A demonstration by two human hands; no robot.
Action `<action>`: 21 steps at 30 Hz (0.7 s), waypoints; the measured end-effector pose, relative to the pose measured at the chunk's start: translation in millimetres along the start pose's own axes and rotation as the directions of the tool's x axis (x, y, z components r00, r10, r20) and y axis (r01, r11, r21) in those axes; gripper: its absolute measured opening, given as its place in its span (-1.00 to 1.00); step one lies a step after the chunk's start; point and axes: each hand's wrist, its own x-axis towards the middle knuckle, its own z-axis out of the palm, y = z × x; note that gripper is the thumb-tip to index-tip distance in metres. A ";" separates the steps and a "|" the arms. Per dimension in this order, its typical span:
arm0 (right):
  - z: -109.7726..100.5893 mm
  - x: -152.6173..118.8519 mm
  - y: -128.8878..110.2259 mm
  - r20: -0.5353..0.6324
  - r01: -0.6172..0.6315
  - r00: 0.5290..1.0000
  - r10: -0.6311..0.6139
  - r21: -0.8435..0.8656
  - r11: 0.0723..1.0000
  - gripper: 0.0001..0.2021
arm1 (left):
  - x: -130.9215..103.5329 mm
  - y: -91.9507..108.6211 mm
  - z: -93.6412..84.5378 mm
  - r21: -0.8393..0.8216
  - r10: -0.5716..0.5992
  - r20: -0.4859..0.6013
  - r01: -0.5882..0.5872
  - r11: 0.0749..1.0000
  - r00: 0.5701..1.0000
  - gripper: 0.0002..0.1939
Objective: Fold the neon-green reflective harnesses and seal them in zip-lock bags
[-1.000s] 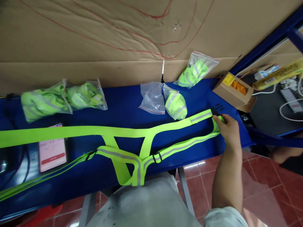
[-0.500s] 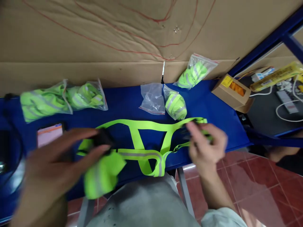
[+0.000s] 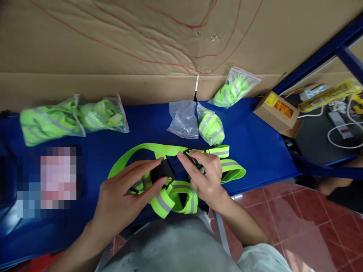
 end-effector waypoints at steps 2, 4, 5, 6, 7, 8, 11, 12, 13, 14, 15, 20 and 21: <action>1.2 -1.2 0.7 0.008 0.026 1.000 -0.026 -0.014 1.000 -0.27 | -0.3 -0.7 1.3 0.004 0.015 0.001 -0.015 1.000 1.000 -0.66; 3.0 -3.0 2.3 0.038 0.063 0.997 -0.062 -0.035 0.997 -0.28 | 0.7 -1.0 1.9 0.016 0.027 0.005 -0.027 1.000 1.000 -0.67; 4.2 -3.8 3.0 0.050 0.083 0.995 -0.081 -0.040 0.996 -0.30 | 2.0 -1.2 1.7 0.017 0.023 0.014 -0.023 1.000 1.000 -0.67; 5.6 -4.4 3.5 0.061 0.108 0.993 -0.105 -0.037 0.994 -0.31 | 3.9 -1.3 1.3 0.006 0.012 0.035 -0.012 1.000 0.999 -0.67; 7.0 -4.5 3.6 0.070 0.131 0.989 -0.129 -0.028 0.991 -0.32 | 6.2 -1.3 0.6 -0.021 -0.006 0.071 0.007 1.000 0.997 -0.67; 8.4 -4.2 3.3 0.072 0.151 0.986 -0.150 -0.017 0.988 -0.34 | 8.8 -1.3 -0.4 -0.063 -0.019 0.109 0.026 0.998 0.994 -0.67; 10.8 0.1 1.1 0.093 0.208 0.973 -0.211 0.042 0.977 -0.33 | 17.3 -1.6 -4.6 -0.231 -0.053 0.196 0.099 0.968 0.979 -0.67; 10.6 2.3 0.5 0.104 0.221 0.968 -0.227 0.064 0.973 -0.30 | 19.8 -1.9 -6.5 -0.271 -0.071 0.202 0.125 0.954 0.977 -0.67; 9.8 4.9 0.6 0.113 0.236 0.963 -0.245 0.093 0.967 -0.25 | 22.3 -2.3 -8.7 -0.297 -0.092 0.205 0.151 0.943 0.974 -0.68; 8.2 7.9 1.3 0.120 0.250 0.956 -0.266 0.134 0.959 -0.18 | 24.7 -2.8 -11.3 -0.314 -0.114 0.210 0.177 0.933 0.971 -0.68; 5.7 11.6 2.8 0.127 0.253 0.952 -0.278 0.183 0.950 -0.10 | 27.4 -3.2 -14.6 -0.327 -0.133 0.220 0.201 0.923 0.966 -0.67; -20.2 51.3 17.5 0.300 0.042 0.935 -0.192 0.442 0.896 0.12 | 49.2 3.1 -43.3 -0.402 -0.151 0.297 0.267 0.876 0.943 -0.60; -26.6 63.6 19.5 0.349 -0.005 0.918 -0.189 0.487 0.873 0.09 | 55.4 7.4 -50.9 -0.434 -0.140 0.284 0.257 0.864 0.949 -0.60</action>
